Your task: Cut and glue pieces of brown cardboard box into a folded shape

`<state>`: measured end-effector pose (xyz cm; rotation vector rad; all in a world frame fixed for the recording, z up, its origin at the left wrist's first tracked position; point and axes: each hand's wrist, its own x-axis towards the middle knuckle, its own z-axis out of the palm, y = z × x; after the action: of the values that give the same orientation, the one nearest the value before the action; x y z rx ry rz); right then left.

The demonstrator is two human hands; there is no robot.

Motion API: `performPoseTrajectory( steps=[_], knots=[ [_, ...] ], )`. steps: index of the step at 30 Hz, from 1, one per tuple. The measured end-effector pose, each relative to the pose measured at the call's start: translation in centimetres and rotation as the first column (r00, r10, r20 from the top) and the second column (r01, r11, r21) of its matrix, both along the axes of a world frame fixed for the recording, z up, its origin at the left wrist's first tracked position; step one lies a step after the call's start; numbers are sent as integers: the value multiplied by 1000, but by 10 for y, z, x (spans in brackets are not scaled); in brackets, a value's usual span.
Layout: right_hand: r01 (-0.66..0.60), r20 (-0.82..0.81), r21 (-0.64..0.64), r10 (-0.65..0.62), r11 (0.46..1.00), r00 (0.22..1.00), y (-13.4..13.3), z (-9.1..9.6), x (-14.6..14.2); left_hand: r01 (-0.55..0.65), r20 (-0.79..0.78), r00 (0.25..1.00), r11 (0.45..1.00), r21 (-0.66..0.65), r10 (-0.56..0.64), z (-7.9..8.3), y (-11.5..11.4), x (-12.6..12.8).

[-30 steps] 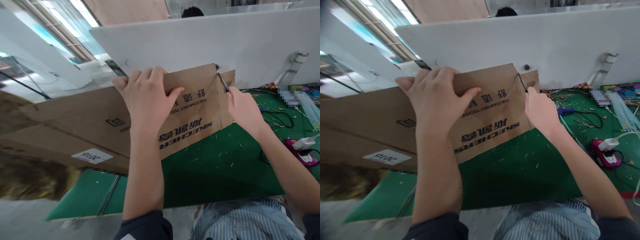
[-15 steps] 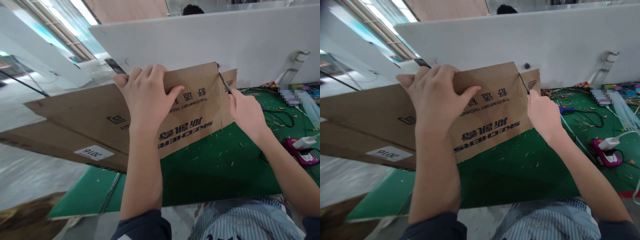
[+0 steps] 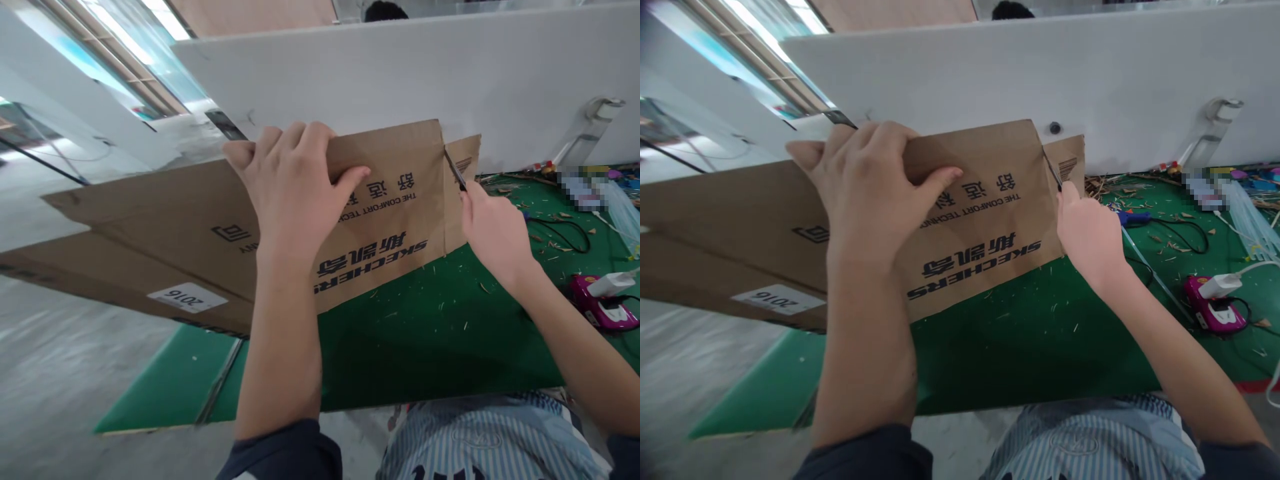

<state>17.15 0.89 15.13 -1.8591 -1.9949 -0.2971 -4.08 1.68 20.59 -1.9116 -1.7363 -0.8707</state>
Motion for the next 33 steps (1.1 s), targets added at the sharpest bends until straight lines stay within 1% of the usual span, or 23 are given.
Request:
performPoseTrajectory(
  steps=[2,4,9,12,16,18,21,24,26,28,29,31,33],
  knots=[
    [21,21,1,-21,1000,1000,-4,-9,0,-3,-10,1000,1000,-7,3,0,0,0],
    [26,18,-2,-26,1000,999,-6,-12,0,-10,-15,1000,1000,-12,9,1,-1,1],
    [-5,-12,-2,5,1000,1000,4,-3,-2,-13,-6,1000,1000,-13,13,1,-2,2],
    [-17,-55,-8,17,1000,998,12,0,-5,-38,-36,999,999,-17,37,-1,1,3],
    [-56,-130,-31,51,998,990,13,-6,-5,-102,-91,990,994,26,104,-4,5,1],
    [-62,-136,-30,58,998,989,11,-11,-2,-104,-93,990,994,29,106,-4,5,-1],
    [-49,-110,-20,46,999,993,7,-19,1,-77,-95,993,997,-18,75,2,0,0],
    [-39,-68,-6,38,999,997,5,-22,2,-36,-146,989,998,-44,29,13,0,14],
    [-38,-46,0,38,999,998,5,-21,1,30,-170,985,998,-46,-38,18,10,30],
    [-33,-44,-12,32,999,999,4,-20,1,107,-119,986,992,-62,-114,18,26,47],
    [-25,-48,-20,24,999,999,4,-19,0,126,-96,986,989,-80,-133,16,35,54],
    [-12,-55,-33,10,999,998,3,-15,-2,126,-81,988,990,-63,-131,11,52,63],
    [-15,-59,-32,14,999,998,4,-12,-4,113,-102,988,993,-21,-114,6,63,66]
  ],
)
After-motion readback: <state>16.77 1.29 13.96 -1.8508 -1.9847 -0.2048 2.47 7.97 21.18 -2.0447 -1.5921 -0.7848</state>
